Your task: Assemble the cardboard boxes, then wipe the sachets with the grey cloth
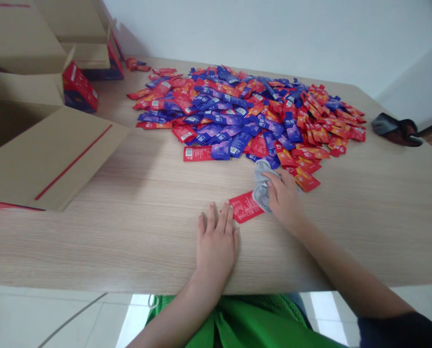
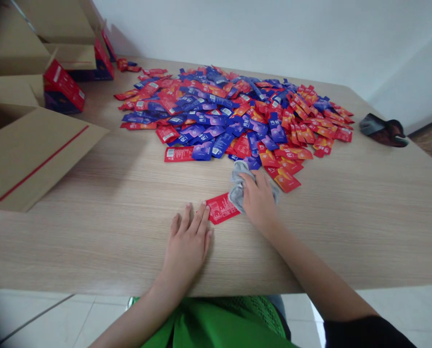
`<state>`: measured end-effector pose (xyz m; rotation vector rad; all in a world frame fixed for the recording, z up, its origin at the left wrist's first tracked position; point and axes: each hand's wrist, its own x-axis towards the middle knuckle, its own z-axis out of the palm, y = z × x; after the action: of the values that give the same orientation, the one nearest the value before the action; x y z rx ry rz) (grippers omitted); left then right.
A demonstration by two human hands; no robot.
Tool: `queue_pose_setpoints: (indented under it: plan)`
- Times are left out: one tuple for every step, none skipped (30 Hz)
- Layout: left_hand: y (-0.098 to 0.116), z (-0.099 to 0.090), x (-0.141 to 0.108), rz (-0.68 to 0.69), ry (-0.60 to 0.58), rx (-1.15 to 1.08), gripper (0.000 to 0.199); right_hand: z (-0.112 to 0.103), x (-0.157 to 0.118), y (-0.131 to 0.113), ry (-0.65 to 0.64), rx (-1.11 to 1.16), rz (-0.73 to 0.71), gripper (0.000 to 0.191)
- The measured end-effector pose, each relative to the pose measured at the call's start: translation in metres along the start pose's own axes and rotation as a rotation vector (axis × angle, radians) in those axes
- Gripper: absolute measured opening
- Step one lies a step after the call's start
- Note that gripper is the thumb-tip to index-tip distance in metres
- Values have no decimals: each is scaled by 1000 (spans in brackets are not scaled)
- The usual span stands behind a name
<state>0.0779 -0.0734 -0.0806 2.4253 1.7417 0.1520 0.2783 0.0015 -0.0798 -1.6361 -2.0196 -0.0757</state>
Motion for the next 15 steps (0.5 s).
queue_pose_setpoints:
  plan:
    - [0,-1,0,1,-3,2,54,0,1,-13,-3,31,-38,40]
    - [1,-2,0,3,-10,7,53,2,1,-28,-35,50,-91,40]
    - [1,-3,1,3,-18,14,51,4,0,-40,-101,42,-154,40]
    - [1,-4,1,2,-27,21,50,6,-2,-50,-167,12,-212,40]
    - [1,-4,1,0,-32,27,49,9,-4,-55,-227,-27,-251,40]
    - [2,-5,1,-2,-32,29,49,11,-7,-55,-265,-72,-263,41]
    - [2,-5,1,-5,-28,27,50,13,-10,-51,-282,-114,-248,42]
    - [2,-4,1,-9,-21,22,51,14,-13,-41,-280,-151,-206,43]
    - [2,-4,1,-12,-15,17,53,13,-15,-29,-268,-182,-147,44]
    - [2,-3,1,-14,-11,13,54,12,-17,-15,-252,-205,-86,45]
    - [2,-2,1,-18,-9,12,54,10,-18,-1,-240,-218,-34,46]
    - [2,-1,1,-21,-7,13,54,7,-18,11,-231,-218,6,46]
    - [3,0,1,-23,-6,15,54,4,-18,20,-220,-204,30,47]
    - [3,0,1,-24,-4,18,54,1,-17,23,-202,-177,41,47]
    - [3,1,1,-23,-1,21,54,-1,-15,22,-174,-138,40,47]
